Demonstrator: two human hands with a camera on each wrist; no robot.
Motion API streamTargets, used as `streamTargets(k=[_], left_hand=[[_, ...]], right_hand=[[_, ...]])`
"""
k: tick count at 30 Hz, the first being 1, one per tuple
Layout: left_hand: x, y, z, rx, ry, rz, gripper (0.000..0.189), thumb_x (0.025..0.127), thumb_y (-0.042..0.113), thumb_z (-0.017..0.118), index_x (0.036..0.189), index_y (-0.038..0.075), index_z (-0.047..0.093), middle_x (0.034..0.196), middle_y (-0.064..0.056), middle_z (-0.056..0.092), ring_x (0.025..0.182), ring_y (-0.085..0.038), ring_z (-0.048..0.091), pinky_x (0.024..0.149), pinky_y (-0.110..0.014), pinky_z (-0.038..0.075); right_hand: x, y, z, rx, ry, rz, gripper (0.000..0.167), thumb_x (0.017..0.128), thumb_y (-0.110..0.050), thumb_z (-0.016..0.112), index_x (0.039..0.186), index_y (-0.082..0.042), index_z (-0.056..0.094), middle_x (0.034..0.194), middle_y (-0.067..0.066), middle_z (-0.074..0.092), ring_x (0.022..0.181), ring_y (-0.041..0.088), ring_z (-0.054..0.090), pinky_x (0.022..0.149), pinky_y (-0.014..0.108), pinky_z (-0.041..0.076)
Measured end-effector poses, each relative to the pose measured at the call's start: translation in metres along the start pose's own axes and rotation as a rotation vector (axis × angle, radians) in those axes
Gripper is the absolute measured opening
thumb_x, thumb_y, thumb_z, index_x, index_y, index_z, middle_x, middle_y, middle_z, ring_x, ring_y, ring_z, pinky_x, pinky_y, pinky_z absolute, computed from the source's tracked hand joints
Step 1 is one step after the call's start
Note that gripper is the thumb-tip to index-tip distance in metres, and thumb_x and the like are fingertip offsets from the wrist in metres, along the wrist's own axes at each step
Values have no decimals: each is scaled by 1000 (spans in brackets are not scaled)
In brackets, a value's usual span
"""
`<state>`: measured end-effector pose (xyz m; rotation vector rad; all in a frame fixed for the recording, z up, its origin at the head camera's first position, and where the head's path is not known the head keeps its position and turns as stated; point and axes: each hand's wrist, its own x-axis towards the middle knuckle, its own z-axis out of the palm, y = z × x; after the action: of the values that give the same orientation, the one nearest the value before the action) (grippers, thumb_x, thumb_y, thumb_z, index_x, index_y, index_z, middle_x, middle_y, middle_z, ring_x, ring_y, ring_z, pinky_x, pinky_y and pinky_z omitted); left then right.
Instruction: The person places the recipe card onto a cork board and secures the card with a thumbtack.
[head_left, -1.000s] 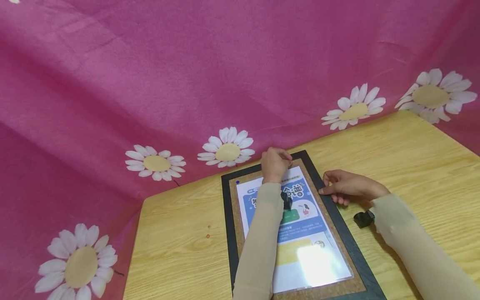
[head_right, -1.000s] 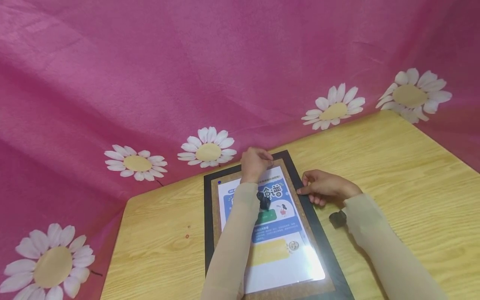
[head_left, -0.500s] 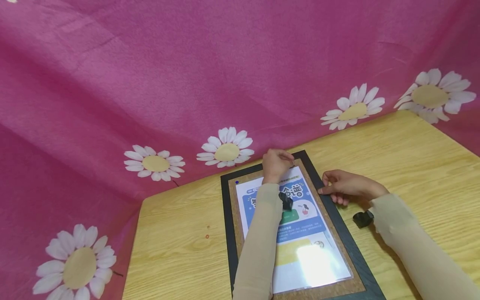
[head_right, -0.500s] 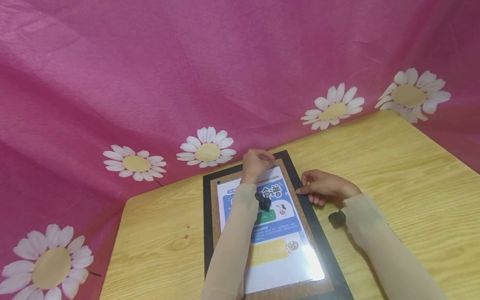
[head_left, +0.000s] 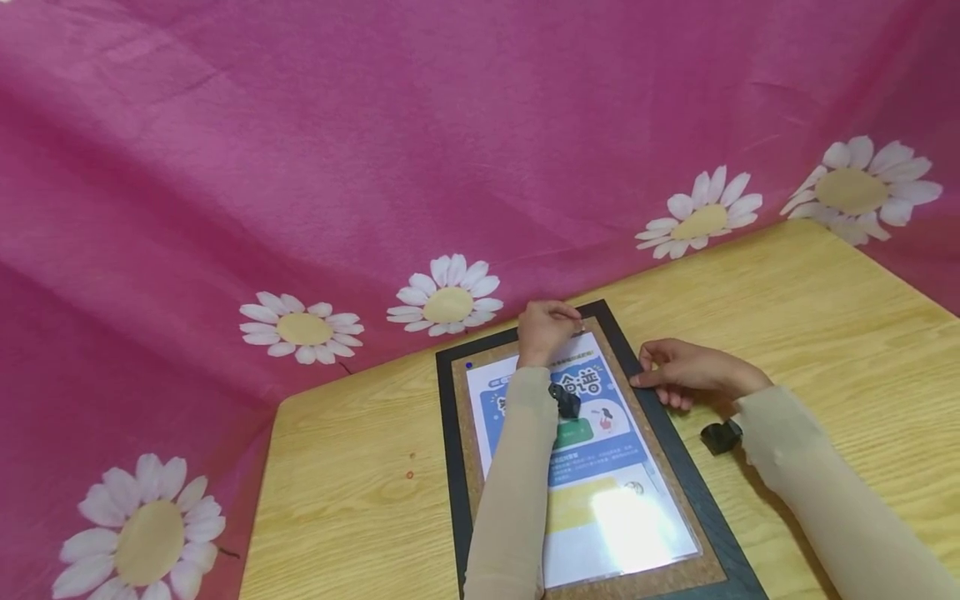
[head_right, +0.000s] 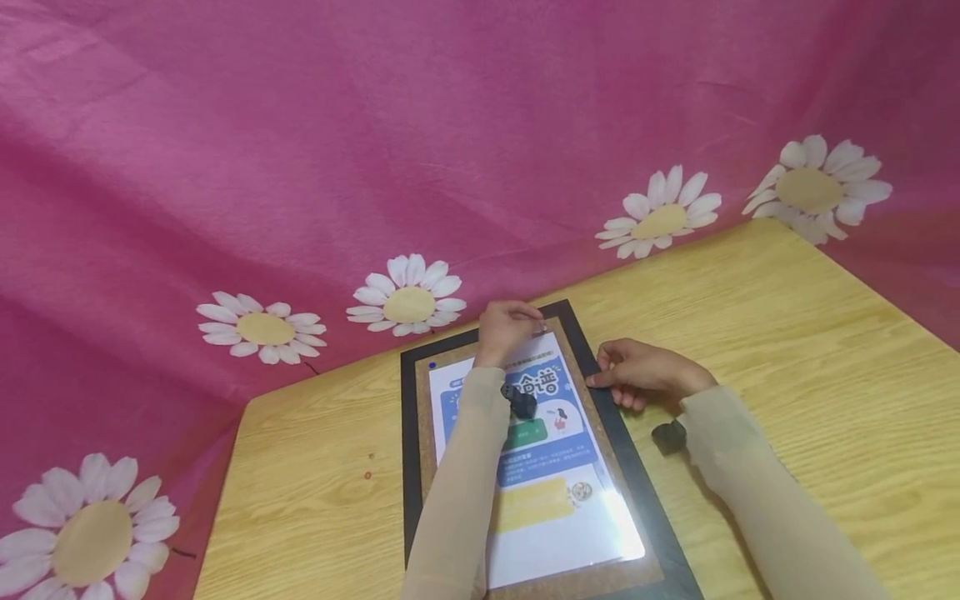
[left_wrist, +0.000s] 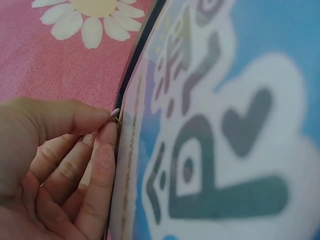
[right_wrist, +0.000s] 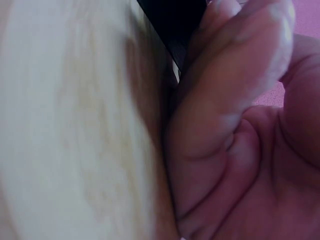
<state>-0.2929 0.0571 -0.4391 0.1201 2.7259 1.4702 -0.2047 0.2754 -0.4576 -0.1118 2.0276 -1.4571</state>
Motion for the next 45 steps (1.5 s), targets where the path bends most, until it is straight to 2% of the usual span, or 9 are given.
streamTargets(k=[6, 11, 17, 23, 26, 33, 39, 45], left_hand=[[1, -1, -4, 19, 12, 7, 5, 84, 12, 85, 80, 14, 83, 81, -2, 81, 76, -10, 70, 82, -31, 55], [5, -2, -6, 50, 48, -23, 7, 84, 15, 86, 78, 15, 84, 83, 1, 81, 83, -10, 68, 86, -32, 54], [7, -2, -5, 67, 53, -49, 6, 82, 15, 87, 77, 16, 84, 85, 2, 82, 90, -12, 67, 90, -32, 53], [5, 2, -7, 71, 68, -56, 5, 80, 11, 88, 77, 14, 84, 86, -1, 82, 97, -17, 69, 92, -34, 53], [4, 5, -7, 76, 76, -80, 7, 81, 13, 87, 75, 15, 84, 85, 0, 81, 98, -19, 70, 95, -36, 53], [4, 9, -4, 157, 119, -99, 15, 84, 15, 83, 70, 20, 82, 80, 5, 79, 100, -20, 69, 101, -40, 52], [3, 5, -3, 197, 106, -110, 17, 85, 14, 81, 70, 22, 82, 80, 7, 79, 97, -18, 70, 98, -38, 53], [1, 2, -4, 168, 77, -92, 17, 86, 14, 80, 71, 21, 81, 80, 7, 78, 97, -17, 69, 99, -39, 53]], right_hand=[[1, -3, 1, -6, 11, 5, 30, 101, -27, 67, 103, -8, 45, 67, -1, 57, 54, 10, 52, 50, 23, 46], [1, -3, 1, -10, 4, -3, 29, 101, -26, 67, 105, -6, 47, 66, -1, 58, 54, 9, 53, 50, 23, 47], [-1, -2, 1, -31, 10, -12, 29, 102, -24, 67, 106, -4, 47, 65, -1, 59, 53, 9, 53, 50, 23, 47], [-1, -3, 0, -30, 3, -13, 29, 101, -25, 67, 106, -4, 48, 64, -1, 59, 53, 9, 54, 50, 23, 48], [-1, -4, 0, -21, -2, -7, 28, 102, -23, 67, 106, -3, 47, 64, -1, 59, 53, 9, 53, 50, 23, 48], [0, -4, -1, -7, -3, -5, 27, 102, -22, 66, 107, -3, 47, 64, -1, 59, 53, 8, 53, 50, 22, 48], [0, -2, 1, -12, -13, 1, 28, 102, -24, 67, 106, -5, 48, 65, -1, 60, 54, 9, 54, 51, 23, 49], [-1, 0, 1, -17, -38, -11, 24, 104, -22, 63, 92, -5, 51, 65, -1, 60, 53, 8, 54, 51, 21, 47]])
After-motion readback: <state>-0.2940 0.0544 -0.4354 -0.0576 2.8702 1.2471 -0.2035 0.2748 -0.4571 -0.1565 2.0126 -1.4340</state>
